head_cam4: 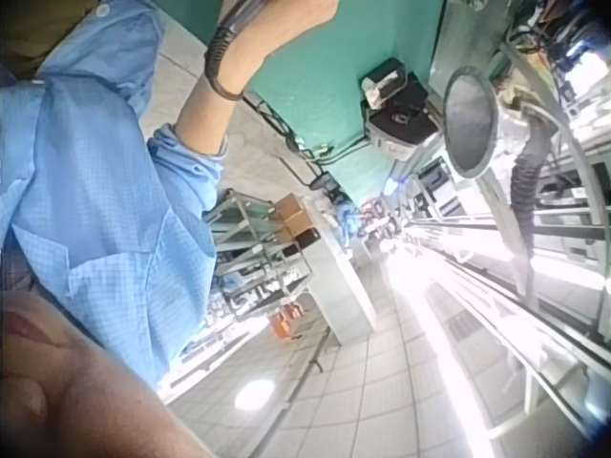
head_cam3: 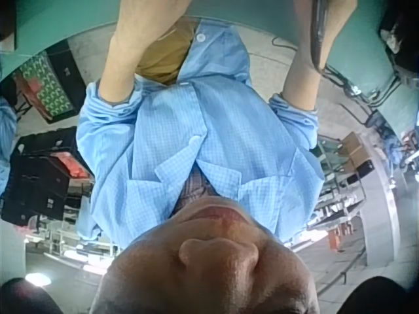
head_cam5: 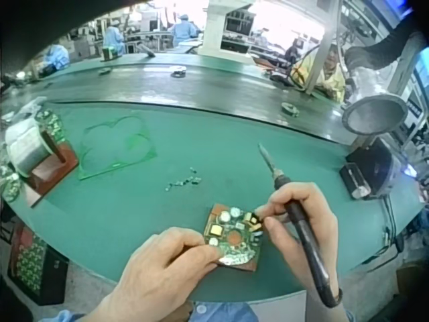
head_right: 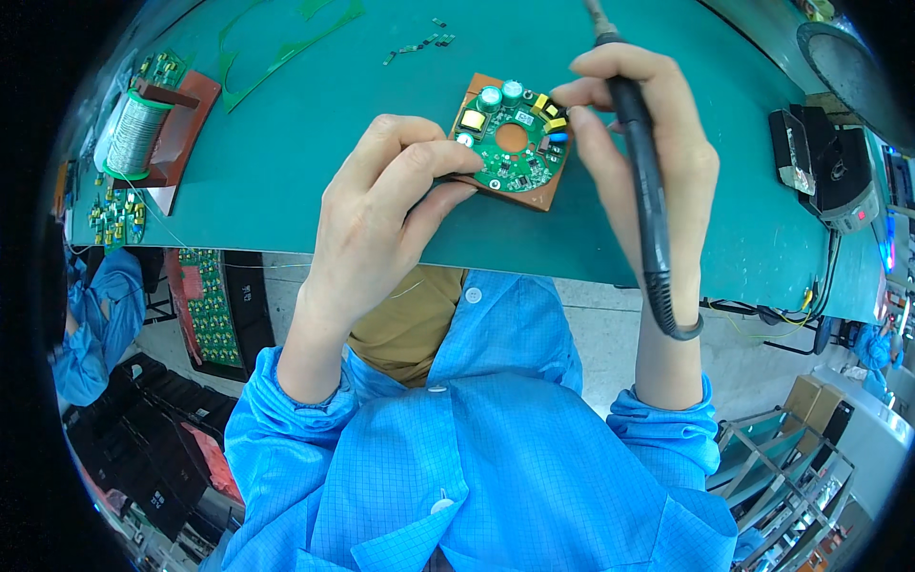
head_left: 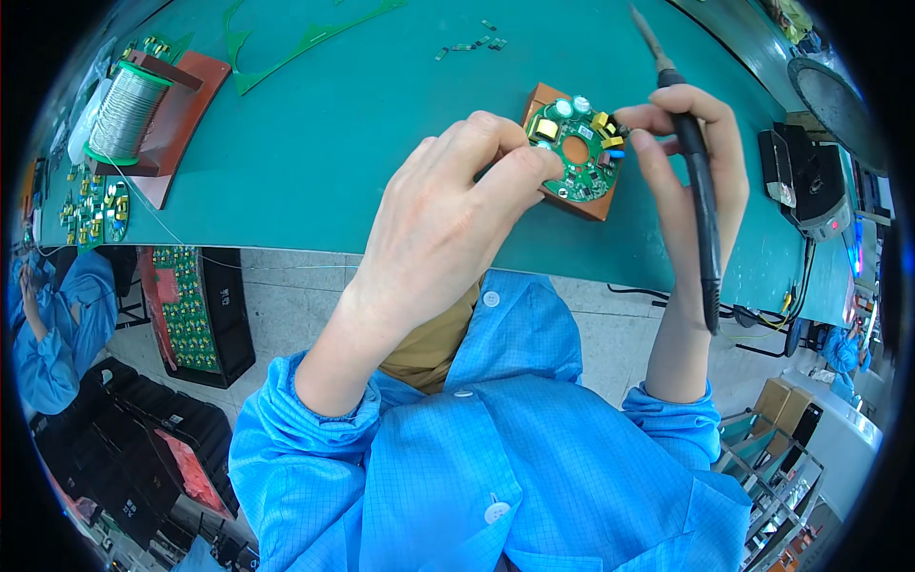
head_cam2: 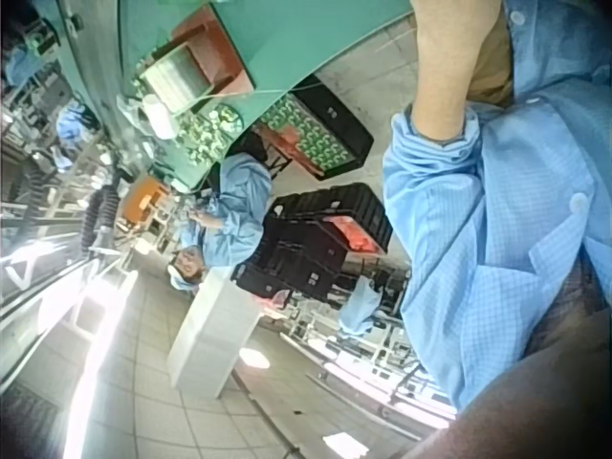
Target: Soldering electronic components onto circular green circuit boards at an assembly line.
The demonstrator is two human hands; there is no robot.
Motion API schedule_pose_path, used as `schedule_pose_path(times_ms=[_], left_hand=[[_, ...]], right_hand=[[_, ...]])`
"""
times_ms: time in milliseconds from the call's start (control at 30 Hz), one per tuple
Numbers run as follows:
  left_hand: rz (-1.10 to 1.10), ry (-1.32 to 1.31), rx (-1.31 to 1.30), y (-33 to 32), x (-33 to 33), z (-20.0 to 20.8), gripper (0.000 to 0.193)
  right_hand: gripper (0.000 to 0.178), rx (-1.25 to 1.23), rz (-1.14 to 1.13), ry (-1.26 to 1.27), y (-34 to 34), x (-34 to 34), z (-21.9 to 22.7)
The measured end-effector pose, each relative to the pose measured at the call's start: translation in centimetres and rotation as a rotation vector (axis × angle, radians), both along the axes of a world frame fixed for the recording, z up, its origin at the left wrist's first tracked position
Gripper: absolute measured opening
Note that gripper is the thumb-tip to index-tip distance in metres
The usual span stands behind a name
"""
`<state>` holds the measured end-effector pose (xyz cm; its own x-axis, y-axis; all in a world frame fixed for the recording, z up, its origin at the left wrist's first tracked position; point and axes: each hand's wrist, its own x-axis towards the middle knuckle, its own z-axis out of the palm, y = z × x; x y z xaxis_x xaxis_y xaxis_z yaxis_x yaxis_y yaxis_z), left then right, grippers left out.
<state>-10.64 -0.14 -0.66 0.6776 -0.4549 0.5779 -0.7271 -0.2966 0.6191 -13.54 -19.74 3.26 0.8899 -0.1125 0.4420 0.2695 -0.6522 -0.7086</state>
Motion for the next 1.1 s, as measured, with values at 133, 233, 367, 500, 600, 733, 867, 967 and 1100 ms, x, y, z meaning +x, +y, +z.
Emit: schedule_pose_path(times_ms=[133, 233, 367, 500, 600, 733, 867, 967, 1100], left_hand=[[-0.012, -0.016, 0.035, 0.0, 0.0, 0.0, 0.021], [-0.016, -0.003, 0.023, -0.1, -0.2, 0.0, 0.02], [-0.019, 0.009, 0.021, 0.0, -0.2, 0.3, 0.02], [-0.019, 0.001, 0.07, 0.3, -0.1, 0.5, 0.027], [-0.03, 0.217, -0.001, 0.7, -0.4, 1.8, 0.038], [0.052, 0.19, 0.115, 0.4, -0.6, 1.7, 0.055], [0.077, 0.14, 0.131, 0.1, -0.8, 1.4, 0.053], [0.085, 0.186, 0.096, -0.1, -0.7, 1.4, 0.049], [0.078, 0.215, 0.055, -0.1, -0.6, 1.7, 0.046]], right_hand=[[0.031, -0.052, -0.051, -0.018, -0.7, 0.6, -0.2], [0.03, 0.043, -0.027, 0.061, -0.3, 0.8, -0.5], [0.027, -0.044, -0.049, 0.059, -0.2, 1.0, -0.6], [0.025, -0.055, -0.048, 0.016, -0.1, 1.3, -0.8], [0.03, -0.077, -0.054, -0.086, -0.7, 0.5, -0.6], [0.034, -0.108, -0.031, -0.061, -0.8, -1.3, -0.5], [0.032, -0.101, -0.02, -0.037, -0.1, -1.3, -1.0], [0.032, -0.054, -0.034, -0.074, 0.0, -1.4, -1.4], [0.032, 0.069, -0.044, -0.06, 0.2, -1.6, -1.5]])
